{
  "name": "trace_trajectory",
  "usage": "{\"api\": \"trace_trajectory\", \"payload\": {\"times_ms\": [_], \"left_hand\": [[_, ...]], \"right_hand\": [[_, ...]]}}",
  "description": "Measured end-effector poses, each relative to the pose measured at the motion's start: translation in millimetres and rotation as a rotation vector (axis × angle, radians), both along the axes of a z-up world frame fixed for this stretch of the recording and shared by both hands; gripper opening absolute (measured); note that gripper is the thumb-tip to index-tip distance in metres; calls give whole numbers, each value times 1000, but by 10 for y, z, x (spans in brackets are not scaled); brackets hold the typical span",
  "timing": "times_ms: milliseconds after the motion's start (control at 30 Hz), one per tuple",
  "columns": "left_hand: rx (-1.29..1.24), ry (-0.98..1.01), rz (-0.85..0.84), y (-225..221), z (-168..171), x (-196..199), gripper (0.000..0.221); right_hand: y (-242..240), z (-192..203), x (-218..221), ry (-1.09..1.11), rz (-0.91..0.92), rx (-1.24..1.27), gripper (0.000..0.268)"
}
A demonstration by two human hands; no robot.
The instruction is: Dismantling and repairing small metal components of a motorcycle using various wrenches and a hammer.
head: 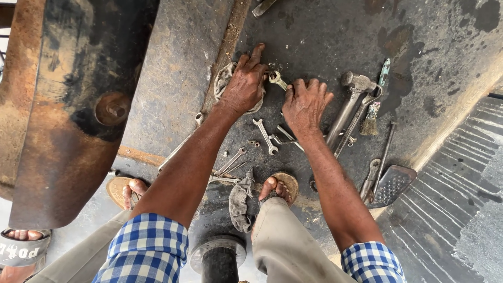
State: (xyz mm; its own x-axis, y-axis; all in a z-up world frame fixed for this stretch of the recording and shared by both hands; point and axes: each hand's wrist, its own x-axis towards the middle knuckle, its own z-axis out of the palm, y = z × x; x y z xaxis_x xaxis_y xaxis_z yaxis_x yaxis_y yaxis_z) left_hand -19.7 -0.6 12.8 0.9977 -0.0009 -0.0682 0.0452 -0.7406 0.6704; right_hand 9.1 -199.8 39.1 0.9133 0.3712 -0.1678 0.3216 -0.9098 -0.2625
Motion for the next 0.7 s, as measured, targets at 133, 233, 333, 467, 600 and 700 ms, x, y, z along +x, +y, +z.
{"api": "trace_trajectory", "payload": {"times_ms": [133,233,333,467,600,700], "left_hand": [[-16,24,13,-23,58,0,13],[-58,42,36,-35,94,-5,13],[-43,30,46,-36,100,-15,15],[-42,34,54,-60,60,-32,16],[-26,40,57,-77,91,-48,11],[69,-83,42,-88,-63,-71,12]], "right_hand": [[-156,9,-63,-106,-4,86,19],[-452,388,-113,-63,-250,271,27],[-974,311,-132,-165,-506,97,40],[-1342,102,-107,132,-644,49,60],[-1156,438,27,-185,-335,-226,68],[-887,390,20,-196,-237,-401,67]]}}
